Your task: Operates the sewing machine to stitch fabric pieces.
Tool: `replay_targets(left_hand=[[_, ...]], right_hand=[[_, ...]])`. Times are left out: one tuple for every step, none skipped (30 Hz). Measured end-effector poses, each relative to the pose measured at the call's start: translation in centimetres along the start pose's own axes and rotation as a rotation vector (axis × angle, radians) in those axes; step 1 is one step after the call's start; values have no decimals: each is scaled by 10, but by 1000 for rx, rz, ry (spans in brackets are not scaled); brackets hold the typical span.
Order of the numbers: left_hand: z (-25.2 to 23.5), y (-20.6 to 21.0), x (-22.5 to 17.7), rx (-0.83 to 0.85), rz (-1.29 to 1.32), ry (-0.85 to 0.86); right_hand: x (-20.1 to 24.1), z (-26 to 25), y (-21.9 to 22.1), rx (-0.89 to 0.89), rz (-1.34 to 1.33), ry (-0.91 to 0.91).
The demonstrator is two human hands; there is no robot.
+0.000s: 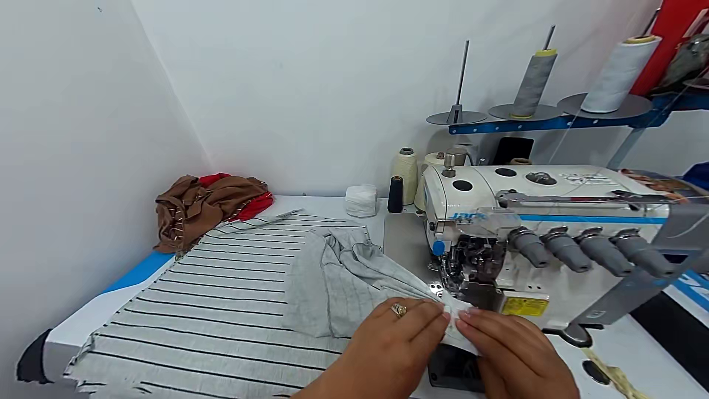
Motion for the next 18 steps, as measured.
replay_targets(left_hand=[[-2,0,-1,-4,13,-11],[-5,-1,-3,8,35,-20],[-7,-3,-4,38,63,-28],[-10,-4,-4,75,81,-34],[-13,-5,-2,113,92,-33],[-16,-6,0,149,96,-23],[-20,-6,2,179,90,-9],[-23,-7,5,205,72,2],[-25,-7,6,220,51,7],[-26,-7,8,220,16,0],[-25,-7,9,203,-34,-23],[-24,-5,10,177,-92,-71],[-22,-3,11,158,-150,-140],[-19,-2,11,145,-203,-209],[-17,-1,12,133,-242,-256],[-14,-1,10,106,-257,-264],[-12,-2,8,62,-238,-224],[-12,-4,4,28,-193,-156]], right_hand=[[1,1,-3,13,-9,12],[1,2,-5,25,-17,22],[2,3,-6,32,-23,28],[3,4,-7,36,-27,33],[3,4,-6,36,-31,37],[3,4,-6,36,-34,37],[3,4,-5,35,-38,35],[3,3,-4,38,-37,32],[2,1,-4,43,-37,27],[2,0,-3,47,-37,23],[1,-1,-3,50,-36,20],[1,-1,-3,50,-34,21],[0,-1,-3,52,-33,26],[0,-2,-3,54,-35,35],[1,-2,-3,59,-38,46],[2,-3,-3,63,-42,58],[2,-3,-3,63,-47,70],[3,-4,-3,61,-50,80]])
Point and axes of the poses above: each hand's wrist, its own z-axis away from the middle knuckle, its own y-axis out of the palm, x = y × z, the point moved 1 cm from there along -z, towards the middle knuckle, and after that the axes turned 8 degrees about x, right-handed, at the moved point
